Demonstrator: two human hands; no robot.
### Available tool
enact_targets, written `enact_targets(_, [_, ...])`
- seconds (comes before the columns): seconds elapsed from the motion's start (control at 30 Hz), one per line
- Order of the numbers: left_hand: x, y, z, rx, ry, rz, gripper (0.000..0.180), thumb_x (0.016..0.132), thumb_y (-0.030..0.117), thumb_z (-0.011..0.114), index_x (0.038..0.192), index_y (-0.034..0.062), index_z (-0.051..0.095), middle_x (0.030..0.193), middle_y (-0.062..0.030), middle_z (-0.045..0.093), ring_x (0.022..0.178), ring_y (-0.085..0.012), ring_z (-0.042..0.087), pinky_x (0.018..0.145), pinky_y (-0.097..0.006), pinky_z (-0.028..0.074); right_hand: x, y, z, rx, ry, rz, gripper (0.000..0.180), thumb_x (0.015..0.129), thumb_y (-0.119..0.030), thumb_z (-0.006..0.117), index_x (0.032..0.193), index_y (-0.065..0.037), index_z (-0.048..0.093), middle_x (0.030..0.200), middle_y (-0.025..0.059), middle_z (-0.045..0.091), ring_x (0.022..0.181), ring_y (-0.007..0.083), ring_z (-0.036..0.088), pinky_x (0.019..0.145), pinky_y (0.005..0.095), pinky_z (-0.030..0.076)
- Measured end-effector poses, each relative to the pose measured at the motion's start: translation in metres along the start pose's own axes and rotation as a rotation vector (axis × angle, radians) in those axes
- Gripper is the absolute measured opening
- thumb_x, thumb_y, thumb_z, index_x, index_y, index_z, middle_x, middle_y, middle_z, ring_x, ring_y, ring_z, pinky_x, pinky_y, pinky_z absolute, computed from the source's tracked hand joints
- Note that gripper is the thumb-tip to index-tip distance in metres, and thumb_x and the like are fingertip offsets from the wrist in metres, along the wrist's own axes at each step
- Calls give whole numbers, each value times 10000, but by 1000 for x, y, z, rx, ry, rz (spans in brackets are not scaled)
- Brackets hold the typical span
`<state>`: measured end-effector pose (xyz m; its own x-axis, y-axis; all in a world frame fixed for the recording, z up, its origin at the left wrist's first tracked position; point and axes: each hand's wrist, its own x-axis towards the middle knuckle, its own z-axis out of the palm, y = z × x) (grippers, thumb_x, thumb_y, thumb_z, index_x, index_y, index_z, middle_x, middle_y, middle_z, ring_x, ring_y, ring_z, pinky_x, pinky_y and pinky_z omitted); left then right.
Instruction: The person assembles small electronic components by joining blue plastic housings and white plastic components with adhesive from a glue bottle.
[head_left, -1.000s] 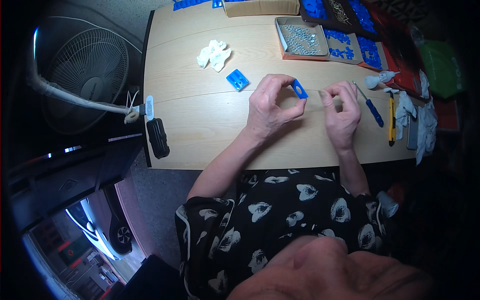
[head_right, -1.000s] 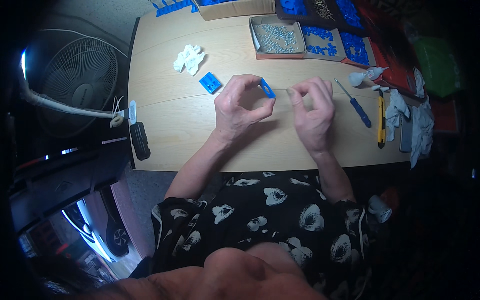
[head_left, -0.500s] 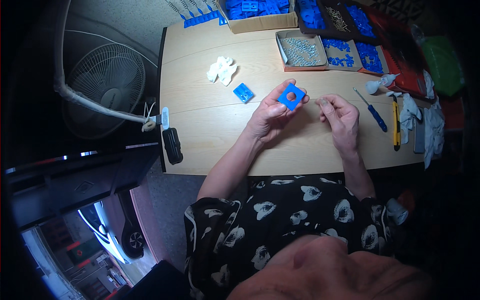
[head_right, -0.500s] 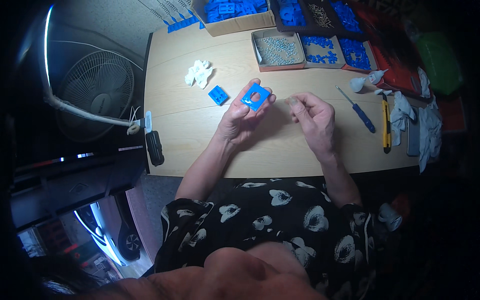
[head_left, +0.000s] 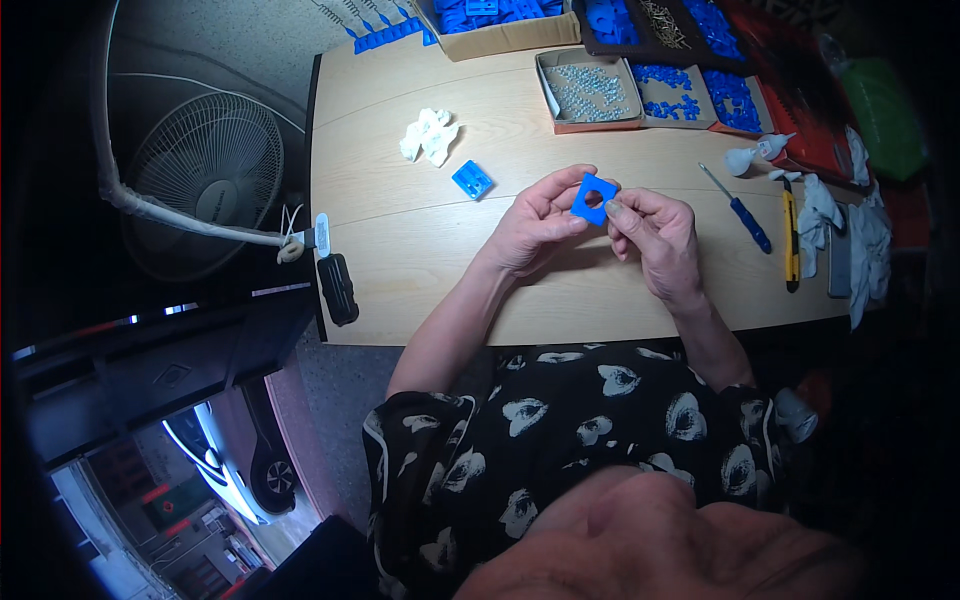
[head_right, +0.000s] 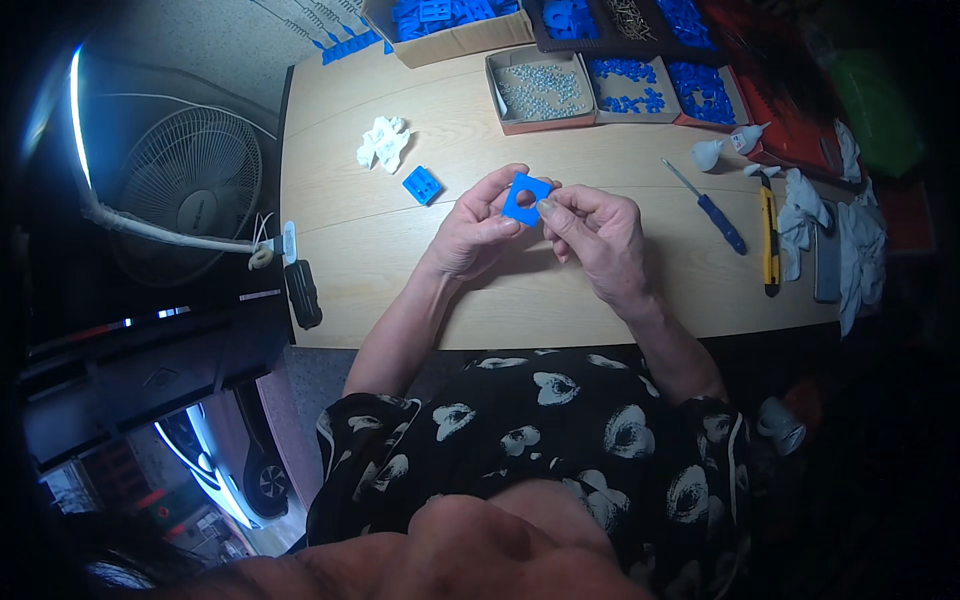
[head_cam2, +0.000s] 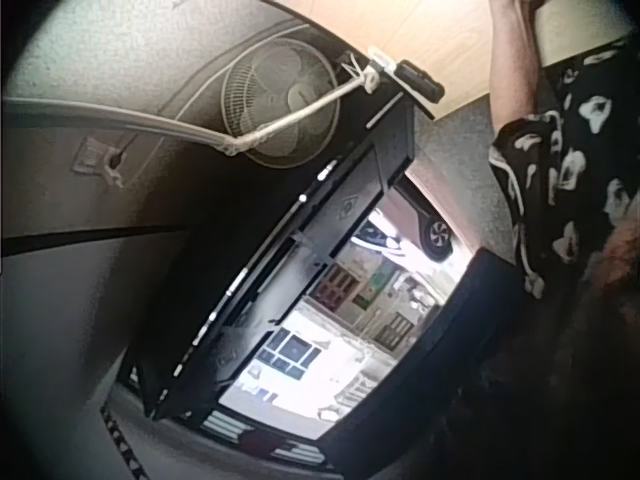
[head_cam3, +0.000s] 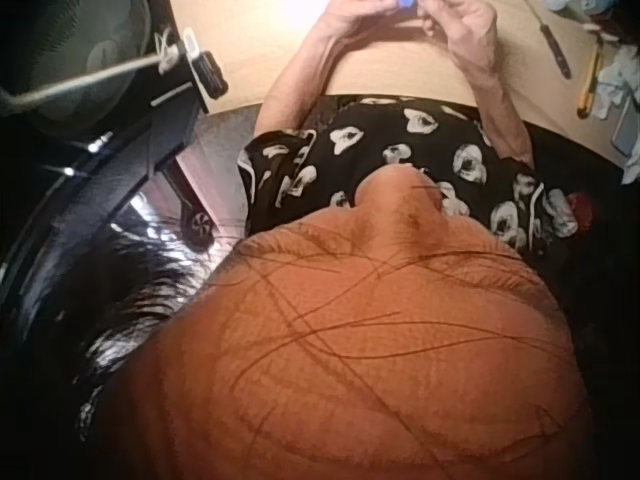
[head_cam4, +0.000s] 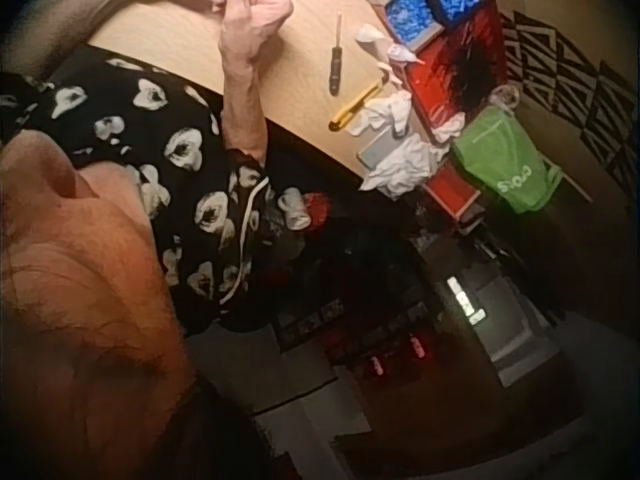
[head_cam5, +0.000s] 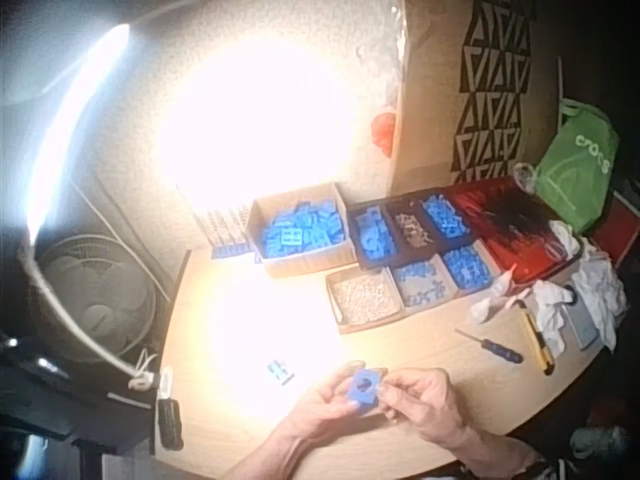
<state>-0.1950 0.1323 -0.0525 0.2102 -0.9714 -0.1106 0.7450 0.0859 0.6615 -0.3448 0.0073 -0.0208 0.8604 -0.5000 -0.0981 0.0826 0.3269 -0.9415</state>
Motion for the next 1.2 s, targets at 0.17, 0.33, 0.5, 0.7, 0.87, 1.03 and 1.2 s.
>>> enact_targets(0.17, [-1, 8, 9, -40, 67, -81, 462, 878, 88, 683, 1300, -13, 525, 1237, -123, 610, 1132, -171, 595, 986, -305, 492, 1, -3, -8, -93, 22, 9, 179, 952, -148, 614, 899, 15, 663, 660, -14, 580, 550, 14, 494, 498, 160, 401])
enact_targets(0.33, [1, 0, -5, -80, 139, -136, 240, 961, 182, 610, 1104, -8, 636, 1068, -81, 666, 948, -107, 630, 846, -232, 543, 3, -13, -13, -133, -23, 61, 181, 948, -163, 622, 895, 6, 659, 653, -22, 572, 542, 9, 484, 487, 158, 389])
enact_targets(0.5, [-2, -3, -6, -50, 137, -112, 162, 929, 143, 653, 1036, 22, 652, 1003, -56, 678, 897, -96, 621, 829, -242, 532, 10, -11, -15, -112, -87, 135, 178, 935, -171, 635, 927, 5, 652, 652, -21, 570, 526, 10, 495, 475, 147, 385])
enact_targets(0.7, [1, -4, 0, -90, 111, -123, 159, 888, 120, 700, 1019, 41, 655, 1044, -63, 675, 957, -124, 621, 903, -283, 502, 13, -10, -21, -121, -61, 247, 182, 930, -175, 647, 901, 4, 650, 653, -19, 566, 516, 18, 489, 465, 153, 379])
enact_targets(0.87, [0, 1, 3, 37, 87, -23, 145, 890, 136, 695, 985, 43, 638, 1227, -145, 630, 1110, -194, 607, 1026, -374, 449, 17, -3, -16, -15, -41, 274, 183, 929, -179, 655, 851, -13, 645, 645, -9, 566, 495, 32, 480, 453, 163, 365])
enact_targets(1.03, [-2, 2, -1, 83, 119, -16, 156, 883, 126, 699, 989, 25, 645, 1197, -149, 647, 1102, -196, 614, 1027, -375, 447, 20, 2, -11, 47, -34, 303, 192, 930, -175, 653, 811, -26, 635, 641, -4, 559, 493, 42, 474, 450, 172, 350])
enact_targets(1.2, [-3, 0, -3, 83, 168, -36, 169, 874, 116, 705, 1000, 13, 659, 1183, -142, 656, 1095, -197, 617, 1018, -379, 453, 21, 2, -7, 6, -22, 264, 197, 928, -175, 656, 809, -19, 629, 652, -3, 558, 521, 34, 472, 479, 168, 353])
